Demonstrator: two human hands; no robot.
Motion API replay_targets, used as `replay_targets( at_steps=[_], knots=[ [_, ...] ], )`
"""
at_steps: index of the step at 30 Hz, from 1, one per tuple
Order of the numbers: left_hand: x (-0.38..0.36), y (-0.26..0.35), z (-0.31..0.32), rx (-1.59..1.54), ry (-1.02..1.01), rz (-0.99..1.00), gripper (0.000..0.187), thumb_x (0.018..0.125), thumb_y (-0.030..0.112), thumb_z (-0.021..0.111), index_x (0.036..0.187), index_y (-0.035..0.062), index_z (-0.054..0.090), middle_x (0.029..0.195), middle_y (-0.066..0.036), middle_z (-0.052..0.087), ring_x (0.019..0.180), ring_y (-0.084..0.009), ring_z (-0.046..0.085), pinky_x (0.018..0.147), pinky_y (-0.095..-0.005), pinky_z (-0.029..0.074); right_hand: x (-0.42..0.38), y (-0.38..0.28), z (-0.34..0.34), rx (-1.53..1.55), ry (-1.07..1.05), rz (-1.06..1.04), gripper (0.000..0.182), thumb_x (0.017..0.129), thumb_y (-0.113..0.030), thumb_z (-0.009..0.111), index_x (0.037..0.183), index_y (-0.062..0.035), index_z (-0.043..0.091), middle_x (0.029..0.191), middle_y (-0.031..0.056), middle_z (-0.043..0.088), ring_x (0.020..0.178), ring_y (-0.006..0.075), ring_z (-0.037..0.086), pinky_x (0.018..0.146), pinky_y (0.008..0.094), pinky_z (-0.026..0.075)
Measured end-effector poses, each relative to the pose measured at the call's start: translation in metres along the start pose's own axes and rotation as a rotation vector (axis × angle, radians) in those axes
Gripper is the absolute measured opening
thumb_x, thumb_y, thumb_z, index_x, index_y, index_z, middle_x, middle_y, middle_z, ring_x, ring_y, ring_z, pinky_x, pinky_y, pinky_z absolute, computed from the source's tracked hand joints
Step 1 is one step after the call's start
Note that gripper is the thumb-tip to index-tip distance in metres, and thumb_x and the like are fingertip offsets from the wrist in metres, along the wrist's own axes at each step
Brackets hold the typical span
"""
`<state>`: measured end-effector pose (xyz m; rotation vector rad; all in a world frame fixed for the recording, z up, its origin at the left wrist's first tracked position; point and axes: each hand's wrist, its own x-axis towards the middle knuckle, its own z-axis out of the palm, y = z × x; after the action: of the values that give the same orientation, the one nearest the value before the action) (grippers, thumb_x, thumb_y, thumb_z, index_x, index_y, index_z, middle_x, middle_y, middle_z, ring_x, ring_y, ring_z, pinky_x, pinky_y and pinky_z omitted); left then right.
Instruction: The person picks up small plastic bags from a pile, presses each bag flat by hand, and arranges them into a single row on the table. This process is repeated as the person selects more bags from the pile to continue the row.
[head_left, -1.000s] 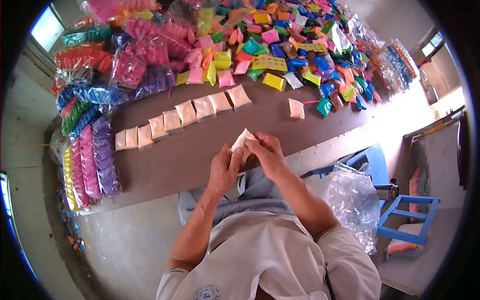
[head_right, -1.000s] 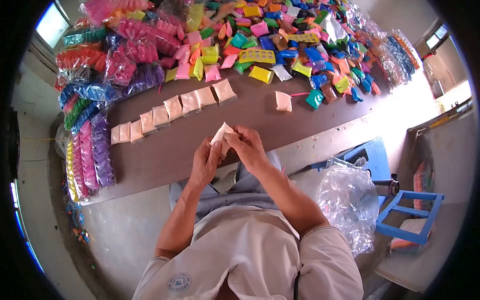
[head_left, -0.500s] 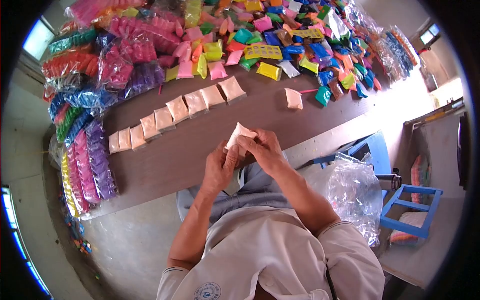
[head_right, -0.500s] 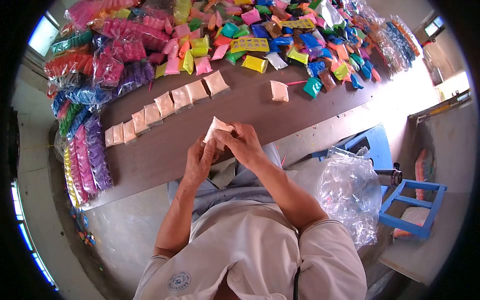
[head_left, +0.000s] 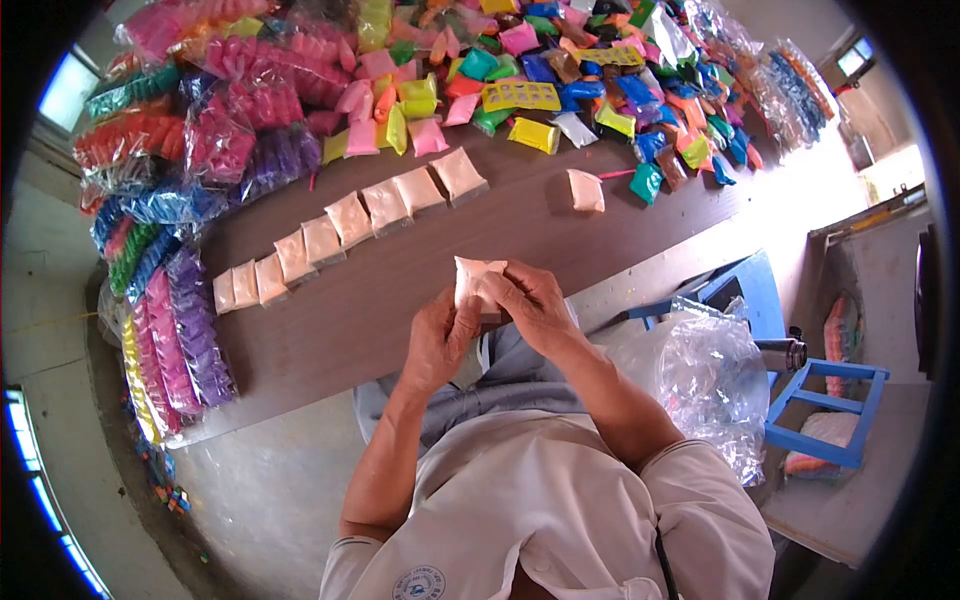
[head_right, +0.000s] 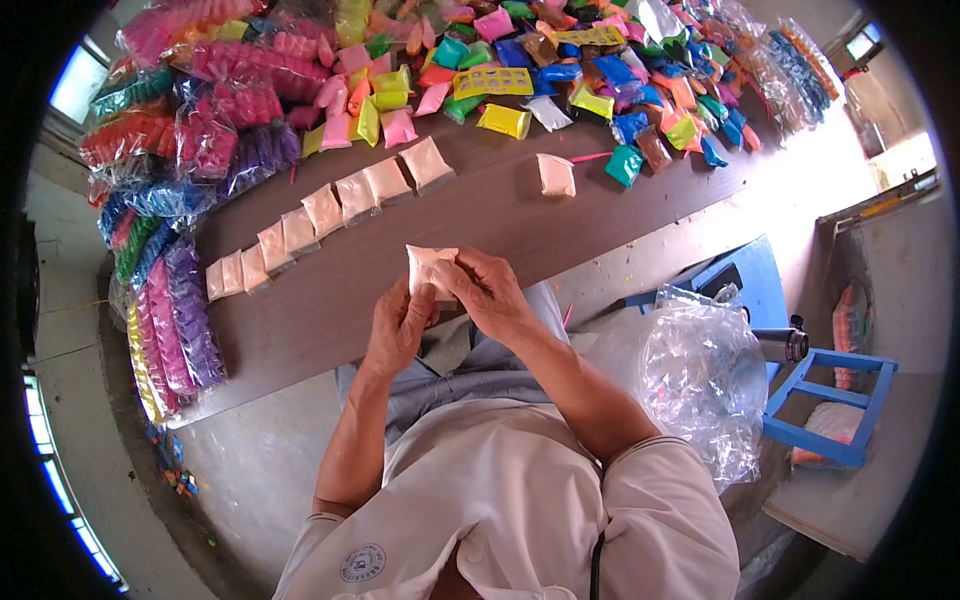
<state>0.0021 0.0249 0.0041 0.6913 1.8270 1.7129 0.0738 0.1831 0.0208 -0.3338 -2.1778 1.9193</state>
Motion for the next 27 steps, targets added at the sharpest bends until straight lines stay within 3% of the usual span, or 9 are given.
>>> replay_targets(
  at_steps=[2, 9, 12, 13, 14, 18, 21, 25, 27],
  knots=[
    [0.001, -0.003, 0.002, 0.027, 0.006, 0.029, 0.036, 0.102, 0.036, 0.055, 0.097, 0.0009, 0.061, 0.07, -0.002, 0.054, 0.066, -0.0089, 0.045, 0.056, -0.027, 0.039, 0.0, 0.007, 0.006, 0.14, 0.089, 0.012, 0.029, 0.098, -0.027, 0.061, 0.107, 0.0004, 0.065, 0.084, 0.0043, 0.064, 0.08, 0.008, 0.053, 0.069, 0.0259, 0.046],
    [0.0, 0.002, -0.005, 0.047, -0.023, -0.058, 0.035, 0.1, 0.034, 0.057, 0.097, -0.0009, 0.061, 0.069, 0.0, 0.053, 0.063, -0.0087, 0.042, 0.054, -0.0292, 0.038, 0.01, 0.01, 0.008, 0.073, 0.047, -0.079, 0.027, 0.097, -0.024, 0.061, 0.106, 0.0006, 0.066, 0.084, 0.0031, 0.064, 0.078, 0.0067, 0.053, 0.068, 0.0256, 0.047],
    [0.002, 0.0, -0.001, 0.027, 0.029, -0.052, 0.032, 0.098, 0.03, 0.059, 0.097, -0.0014, 0.062, 0.067, -0.005, 0.056, 0.06, -0.0124, 0.051, 0.055, -0.0314, 0.041, 0.001, -0.007, 0.017, 0.182, 0.13, 0.029, 0.028, 0.094, -0.026, 0.067, 0.102, 0.001, 0.065, 0.083, 0.0037, 0.063, 0.075, 0.0076, 0.055, 0.067, 0.0265, 0.048],
    [0.002, 0.0, 0.002, 0.026, 0.031, -0.053, 0.032, 0.098, 0.03, 0.059, 0.097, -0.0014, 0.062, 0.067, -0.005, 0.056, 0.06, -0.0124, 0.051, 0.055, -0.0314, 0.041, -0.005, -0.012, 0.02, 0.052, 0.275, 0.027, 0.031, 0.091, -0.028, 0.071, 0.1, 0.0008, 0.063, 0.083, 0.0052, 0.064, 0.074, 0.0094, 0.056, 0.067, 0.0274, 0.048],
    [0.001, 0.0, 0.006, 0.095, 0.069, 0.004, 0.027, 0.097, 0.026, 0.06, 0.097, -0.001, 0.062, 0.068, -0.009, 0.059, 0.061, -0.0192, 0.056, 0.055, -0.0337, 0.043, -0.009, -0.015, 0.021, -0.08, 0.419, 0.023, 0.034, 0.087, -0.029, 0.076, 0.097, 0.0006, 0.062, 0.082, 0.0066, 0.064, 0.074, 0.0112, 0.058, 0.066, 0.0283, 0.049],
    [0.0, -0.006, 0.018, 0.443, 0.158, 0.233, 0.015, 0.088, 0.015, 0.065, 0.094, 0.0013, 0.062, 0.073, -0.018, 0.063, 0.068, -0.0383, 0.064, 0.057, -0.0417, 0.049, -0.016, -0.024, 0.023, -0.274, 0.316, -0.042, 0.044, 0.079, -0.033, 0.082, 0.096, -0.0003, 0.059, 0.081, 0.0094, 0.065, 0.07, 0.0205, 0.062, 0.065, 0.0332, 0.051],
    [0.004, -0.007, 0.026, 0.627, 0.22, 0.397, 0.016, 0.081, 0.011, 0.069, 0.091, 0.0035, 0.061, 0.073, -0.016, 0.064, 0.067, -0.0389, 0.062, 0.058, -0.0441, 0.05, -0.009, -0.029, 0.023, -0.283, 0.359, 0.008, 0.044, 0.079, -0.034, 0.082, 0.095, -0.0002, 0.058, 0.08, 0.0099, 0.064, 0.069, 0.0222, 0.062, 0.065, 0.0343, 0.051],
    [0.0, 0.013, 0.025, 0.597, 0.181, 0.228, 0.019, 0.077, 0.013, 0.075, 0.086, 0.0055, 0.059, 0.072, -0.011, 0.064, 0.067, -0.0322, 0.064, 0.057, -0.0428, 0.05, -0.004, -0.016, 0.015, -0.052, 0.268, 0.137, 0.035, 0.092, -0.032, 0.07, 0.096, 0.0011, 0.062, 0.081, 0.0054, 0.064, 0.072, 0.0122, 0.061, 0.064, 0.0303, 0.05],
    [0.0, 0.009, 0.024, 0.533, 0.163, 0.255, 0.021, 0.078, 0.016, 0.076, 0.083, 0.0054, 0.058, 0.069, -0.009, 0.063, 0.061, -0.0291, 0.063, 0.055, -0.0402, 0.049, -0.001, 0.003, 0.002, -0.016, 0.22, 0.119, 0.031, 0.097, -0.029, 0.063, 0.103, 0.0017, 0.065, 0.086, 0.0016, 0.064, 0.08, 0.0063, 0.058, 0.068, 0.0269, 0.049]
  ],
)
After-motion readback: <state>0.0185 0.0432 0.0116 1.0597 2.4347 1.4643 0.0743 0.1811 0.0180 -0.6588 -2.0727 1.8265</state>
